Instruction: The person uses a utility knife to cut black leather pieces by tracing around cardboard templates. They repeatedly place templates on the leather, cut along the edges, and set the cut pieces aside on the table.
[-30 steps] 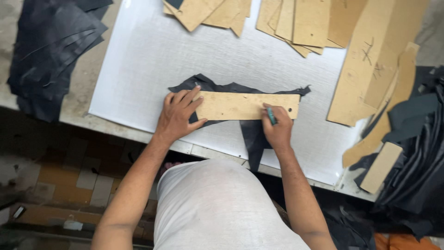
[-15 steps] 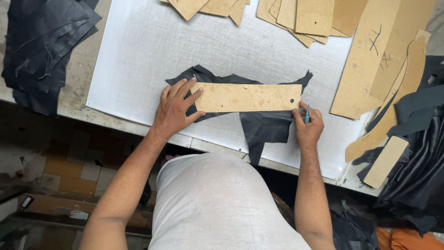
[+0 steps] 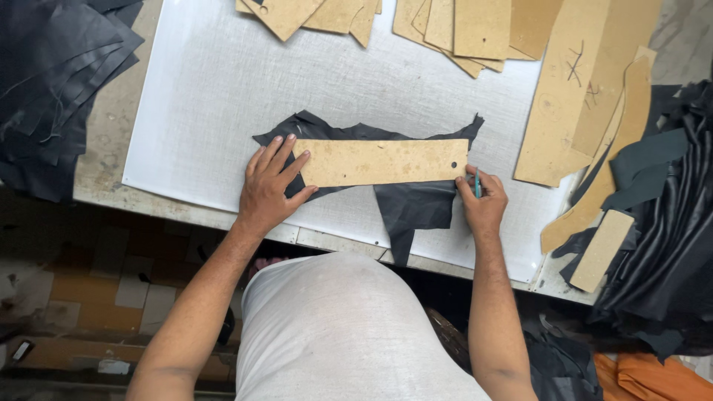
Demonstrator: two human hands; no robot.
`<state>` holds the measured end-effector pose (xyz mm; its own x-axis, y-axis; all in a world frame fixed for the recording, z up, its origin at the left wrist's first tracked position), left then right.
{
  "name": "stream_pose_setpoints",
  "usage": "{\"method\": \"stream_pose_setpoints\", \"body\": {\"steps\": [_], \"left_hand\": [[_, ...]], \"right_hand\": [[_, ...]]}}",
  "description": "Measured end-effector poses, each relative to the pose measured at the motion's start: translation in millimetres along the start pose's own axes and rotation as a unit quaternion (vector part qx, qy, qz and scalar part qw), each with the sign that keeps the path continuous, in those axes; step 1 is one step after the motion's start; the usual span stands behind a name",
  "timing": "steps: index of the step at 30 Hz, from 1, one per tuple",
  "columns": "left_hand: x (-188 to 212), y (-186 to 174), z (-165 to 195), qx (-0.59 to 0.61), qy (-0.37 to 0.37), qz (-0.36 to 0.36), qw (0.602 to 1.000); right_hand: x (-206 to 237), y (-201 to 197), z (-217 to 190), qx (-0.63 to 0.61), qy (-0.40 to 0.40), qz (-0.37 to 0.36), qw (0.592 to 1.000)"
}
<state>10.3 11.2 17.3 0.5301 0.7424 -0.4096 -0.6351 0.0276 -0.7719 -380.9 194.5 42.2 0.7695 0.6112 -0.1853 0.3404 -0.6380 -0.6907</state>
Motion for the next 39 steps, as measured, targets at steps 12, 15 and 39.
{"method": "stream_pose_setpoints", "body": {"steps": [12,15,39], "left_hand": [[-0.9,-5.8,4.9,0.0,-0.015,0.004,1.0],[1.4,-7.6,4.3,-0.016,0.008,0.027,0.999],[-1.9,4.7,34.8,-0.274,0.015,-0.027,0.961]], "right_hand": [[-5.5,-4.2,-7.1,-0.035,-0.024,0.007,0.999],[-7.2,20.1,-55.8,-0.084,-0.042,-0.04,0.995],[-11.4,97.3,-160.1,0.142,-0.51,-0.186,0.828]]}}
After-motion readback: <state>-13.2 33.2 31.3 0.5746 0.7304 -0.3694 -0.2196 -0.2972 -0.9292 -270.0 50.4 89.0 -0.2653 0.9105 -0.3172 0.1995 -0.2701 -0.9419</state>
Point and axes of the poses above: each hand's wrist, its own x-axis away from the middle knuckle, its own y-axis out of the palm, z = x × y, the point moved 5 cm from there along -x, towards the middle knuckle, and after that the axes turned 10 degrees about z, right-handed, at the moved point
